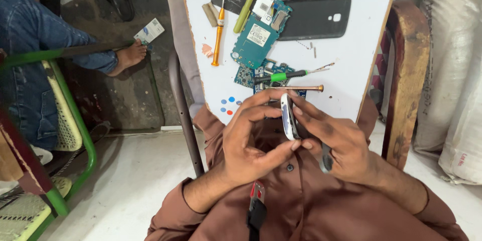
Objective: The person disassembles a white smartphone, removes the motherboard, and uses a toothbrush to clean the circuit board. The person then uses a screwdriver to adjust components on the board before placing it back on the table.
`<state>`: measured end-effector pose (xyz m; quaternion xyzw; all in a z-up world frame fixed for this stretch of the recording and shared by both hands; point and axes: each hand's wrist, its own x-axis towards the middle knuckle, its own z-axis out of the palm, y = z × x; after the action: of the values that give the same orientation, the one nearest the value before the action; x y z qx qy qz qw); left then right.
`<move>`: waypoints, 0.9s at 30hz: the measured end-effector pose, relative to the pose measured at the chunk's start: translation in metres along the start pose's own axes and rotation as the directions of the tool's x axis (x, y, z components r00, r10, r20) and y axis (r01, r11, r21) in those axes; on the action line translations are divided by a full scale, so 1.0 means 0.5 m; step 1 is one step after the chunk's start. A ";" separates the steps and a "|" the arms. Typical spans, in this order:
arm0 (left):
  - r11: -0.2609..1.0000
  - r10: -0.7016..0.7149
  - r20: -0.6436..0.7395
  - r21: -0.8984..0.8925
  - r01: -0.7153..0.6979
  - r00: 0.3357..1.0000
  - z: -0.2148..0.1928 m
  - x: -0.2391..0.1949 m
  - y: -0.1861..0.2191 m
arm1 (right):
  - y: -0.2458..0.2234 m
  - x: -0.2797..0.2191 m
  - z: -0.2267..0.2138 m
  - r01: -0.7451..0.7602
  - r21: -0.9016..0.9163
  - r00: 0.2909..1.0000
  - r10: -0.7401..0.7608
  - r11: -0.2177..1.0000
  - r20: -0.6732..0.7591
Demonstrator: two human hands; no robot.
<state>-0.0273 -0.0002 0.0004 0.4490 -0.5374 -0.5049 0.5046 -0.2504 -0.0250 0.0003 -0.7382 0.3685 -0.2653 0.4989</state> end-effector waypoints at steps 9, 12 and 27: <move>0.962 0.235 0.313 0.062 -0.267 0.920 0.007 0.025 0.041 | 0.075 -0.140 -0.025 0.081 -0.040 0.994 -0.084 0.996 -0.068; 0.938 0.287 0.387 0.073 -0.340 0.876 0.013 0.044 0.047 | 0.069 -0.216 -0.057 -0.167 -0.204 0.985 0.171 0.964 0.001; 0.931 0.242 0.352 0.179 -0.319 0.904 0.016 0.052 0.061 | 0.045 -0.179 -0.032 0.038 -0.277 0.987 -0.078 0.960 -0.138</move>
<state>-0.0369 -0.0224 0.0334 0.3331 -0.7275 -0.4271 0.4211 -0.3216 0.0334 -0.0169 -0.7890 0.4156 -0.2802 0.3554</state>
